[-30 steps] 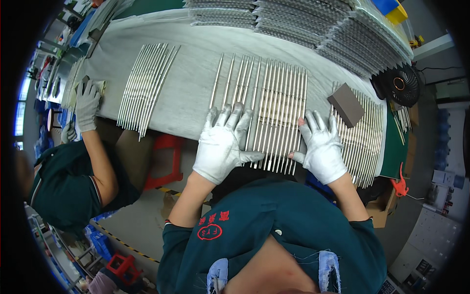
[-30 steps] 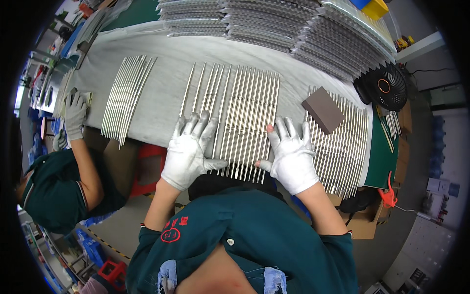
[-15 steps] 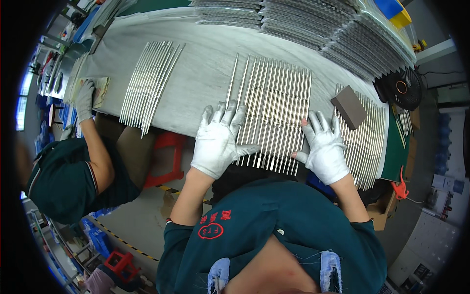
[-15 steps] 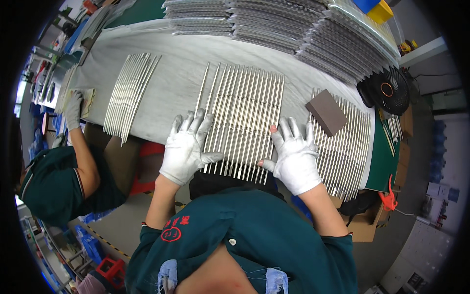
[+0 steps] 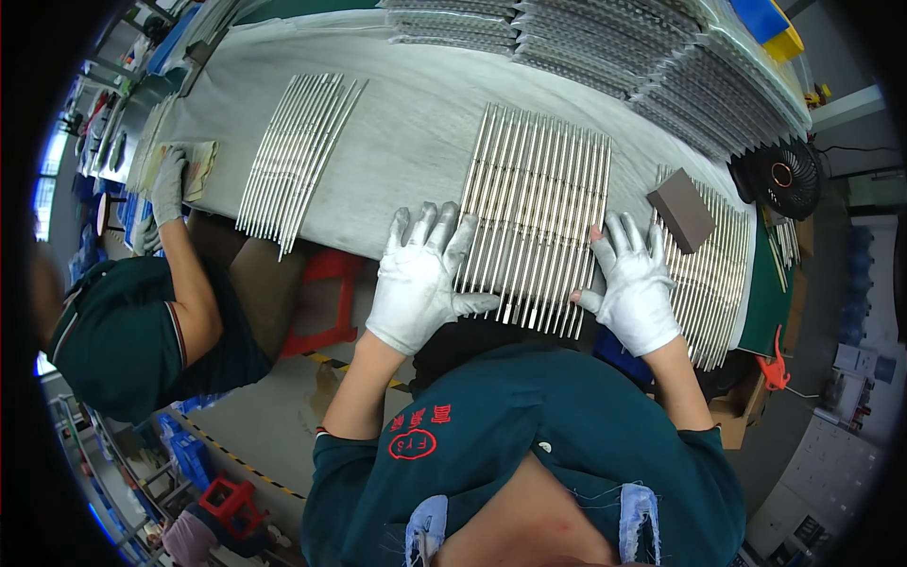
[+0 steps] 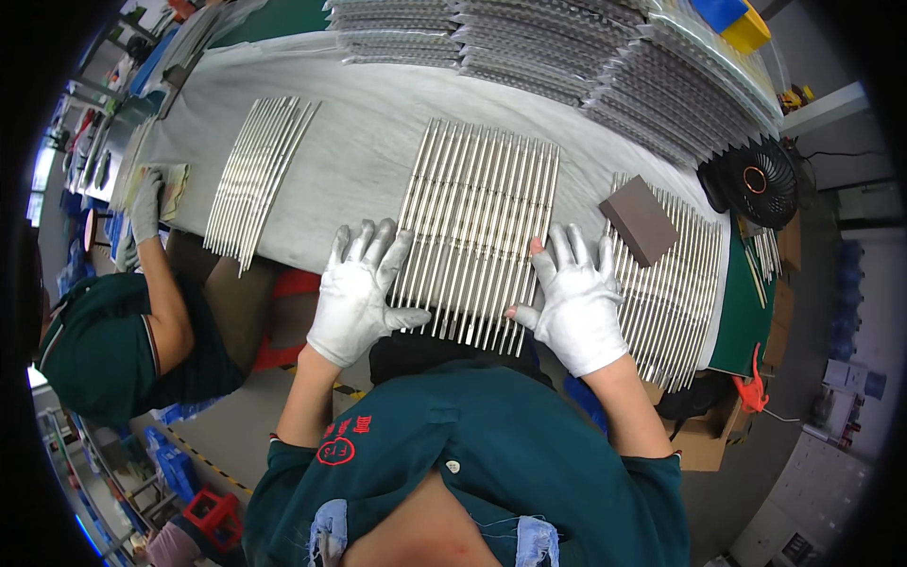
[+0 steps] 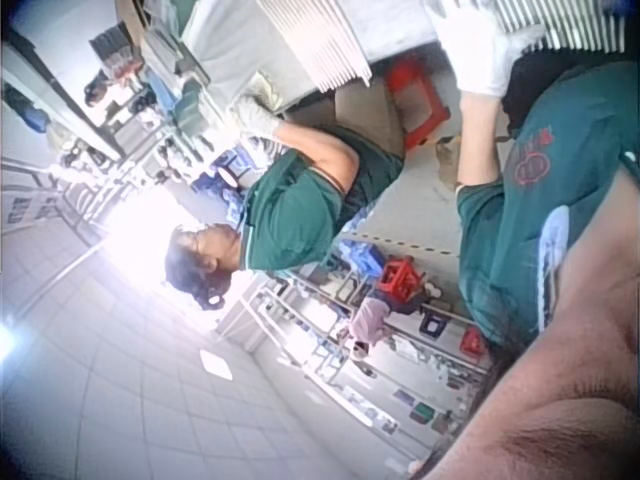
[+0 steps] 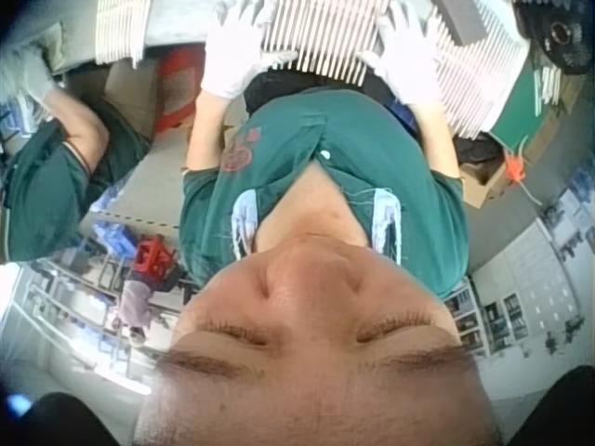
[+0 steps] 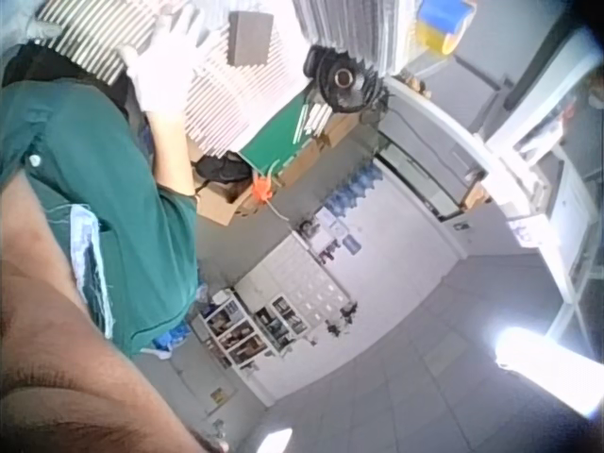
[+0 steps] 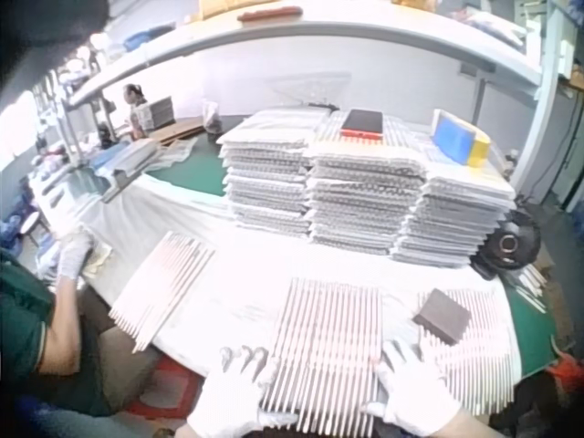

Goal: The person arranges numerous long, thin metal rods on a white cloth-covered table. They use a rectangular block to align the rods into neat, parallel rows and occasionally pick up bundles of rods to reposition them.

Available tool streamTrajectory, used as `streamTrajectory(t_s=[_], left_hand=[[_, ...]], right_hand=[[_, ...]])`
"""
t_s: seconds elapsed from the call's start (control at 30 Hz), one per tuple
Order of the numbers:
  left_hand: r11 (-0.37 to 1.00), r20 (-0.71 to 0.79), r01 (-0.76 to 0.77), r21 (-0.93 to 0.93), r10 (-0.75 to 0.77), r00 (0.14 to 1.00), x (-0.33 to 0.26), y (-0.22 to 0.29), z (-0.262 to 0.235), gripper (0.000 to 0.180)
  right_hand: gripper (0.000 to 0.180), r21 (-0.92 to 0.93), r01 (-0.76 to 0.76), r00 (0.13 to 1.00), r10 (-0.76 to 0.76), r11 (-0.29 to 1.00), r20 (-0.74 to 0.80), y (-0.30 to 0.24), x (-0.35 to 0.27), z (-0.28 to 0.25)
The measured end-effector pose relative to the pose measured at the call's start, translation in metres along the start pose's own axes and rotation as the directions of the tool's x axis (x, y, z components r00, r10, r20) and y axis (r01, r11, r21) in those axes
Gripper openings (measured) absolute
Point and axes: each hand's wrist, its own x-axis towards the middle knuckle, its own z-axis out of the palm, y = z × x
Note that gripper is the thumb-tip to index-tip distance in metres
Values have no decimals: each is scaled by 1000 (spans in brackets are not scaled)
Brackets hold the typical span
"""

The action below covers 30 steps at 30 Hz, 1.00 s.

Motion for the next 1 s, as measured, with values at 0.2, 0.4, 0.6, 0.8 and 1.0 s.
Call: streamTrajectory(t_s=[0.2, 0.4, 0.6, 0.8, 1.0], left_hand=[[1000, 57, -12, 25, 11, 998, 9, 1, -1, 99], [996, 48, -68, -57, 70, 996, -3, -2, 1, 101], [994, 141, -93, -57, 100, 985, -18, 10, -1, 104], [989, 117, -118, -85, 127, 985, -9, 22, 0, 102], [991, 83, -103, -87, 110, 990, -5, 23, 0, 104]], right_hand=[[89, -13, -11, 1000, 11, 1000, 18, -3, 1, 1], [89, -13, -6, 1000, 7, 1000, 5, -3, 0, 3], [91, -10, -10, 1000, 10, 1000, 15, -2, 1, 4], [91, -24, -13, 1000, 13, 1000, 13, -4, 1, 4], [91, -2, -6, 1000, 6, 1000, 9, -2, 0, 1]])
